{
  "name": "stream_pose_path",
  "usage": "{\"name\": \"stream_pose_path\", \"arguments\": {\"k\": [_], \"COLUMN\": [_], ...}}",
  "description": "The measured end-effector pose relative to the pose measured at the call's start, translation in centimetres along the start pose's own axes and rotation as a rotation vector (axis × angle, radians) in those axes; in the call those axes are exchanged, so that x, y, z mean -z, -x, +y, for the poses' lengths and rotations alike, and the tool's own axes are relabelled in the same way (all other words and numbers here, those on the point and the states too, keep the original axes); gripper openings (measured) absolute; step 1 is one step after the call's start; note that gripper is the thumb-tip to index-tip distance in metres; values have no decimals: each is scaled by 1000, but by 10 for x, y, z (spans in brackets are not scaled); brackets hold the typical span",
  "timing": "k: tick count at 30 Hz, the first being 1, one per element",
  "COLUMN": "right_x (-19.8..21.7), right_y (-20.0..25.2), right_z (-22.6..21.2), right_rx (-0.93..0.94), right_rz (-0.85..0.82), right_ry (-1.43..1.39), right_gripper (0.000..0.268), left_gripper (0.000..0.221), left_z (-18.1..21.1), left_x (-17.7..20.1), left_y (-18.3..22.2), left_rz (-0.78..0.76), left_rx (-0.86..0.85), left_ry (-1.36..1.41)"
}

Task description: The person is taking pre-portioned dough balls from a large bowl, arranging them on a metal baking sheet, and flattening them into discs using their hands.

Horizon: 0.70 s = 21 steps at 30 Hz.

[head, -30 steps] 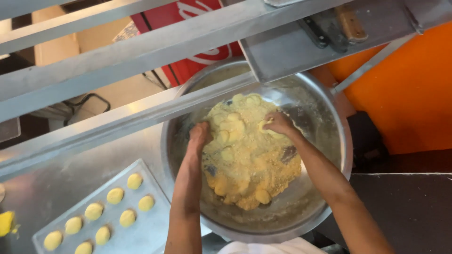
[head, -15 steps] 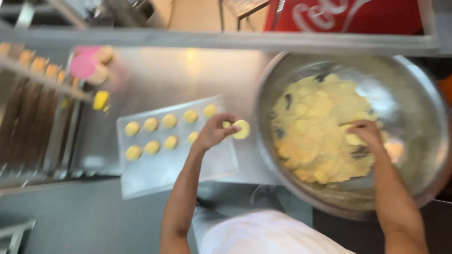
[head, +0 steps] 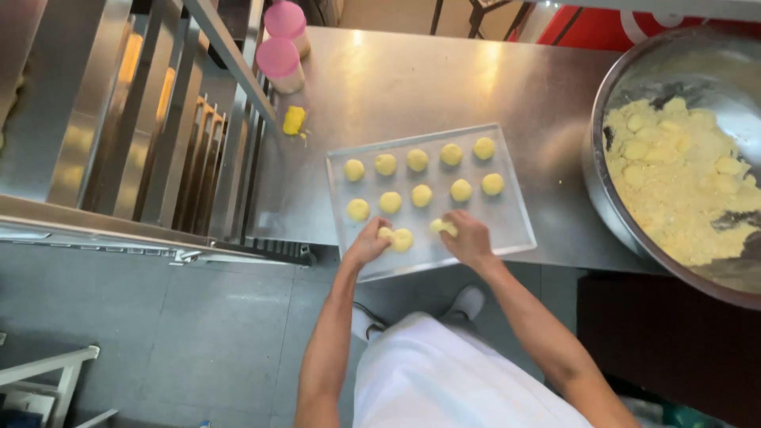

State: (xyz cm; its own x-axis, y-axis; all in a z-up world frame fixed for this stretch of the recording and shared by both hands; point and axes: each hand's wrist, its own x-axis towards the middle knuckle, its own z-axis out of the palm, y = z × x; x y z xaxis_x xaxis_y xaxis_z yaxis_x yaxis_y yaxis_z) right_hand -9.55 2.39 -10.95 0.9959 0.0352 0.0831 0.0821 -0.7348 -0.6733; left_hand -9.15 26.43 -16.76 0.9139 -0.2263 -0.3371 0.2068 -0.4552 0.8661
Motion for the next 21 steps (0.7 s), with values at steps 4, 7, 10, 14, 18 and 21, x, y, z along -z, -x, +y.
{"name": "stream_pose_path", "arguments": {"k": [4, 7, 10, 14, 18, 21], "right_x": [-8, 10, 17, 12, 47, 63], "right_y": [29, 20, 7, -18, -10, 3], "right_z": [-13, 9, 32, 75, 98, 116], "right_rx": [168, 26, -40, -11, 19, 1], "right_rz": [-155, -223, -147, -64, -93, -189], "right_ry": [318, 154, 15, -18, -89, -196], "right_gripper": [36, 47, 43, 34, 34, 55], "left_gripper": [48, 47, 41, 43, 54, 50], "left_z": [-5, -22, -28, 55, 73, 79], "left_x": [13, 20, 13, 4, -79, -115], "left_y": [23, 21, 38, 50, 14, 6], "left_rz": [97, 217, 321, 526, 323, 238], "left_rx": [-19, 9, -48, -175, -319, -215], "left_ry": [108, 176, -115, -608, -508, -560]}}
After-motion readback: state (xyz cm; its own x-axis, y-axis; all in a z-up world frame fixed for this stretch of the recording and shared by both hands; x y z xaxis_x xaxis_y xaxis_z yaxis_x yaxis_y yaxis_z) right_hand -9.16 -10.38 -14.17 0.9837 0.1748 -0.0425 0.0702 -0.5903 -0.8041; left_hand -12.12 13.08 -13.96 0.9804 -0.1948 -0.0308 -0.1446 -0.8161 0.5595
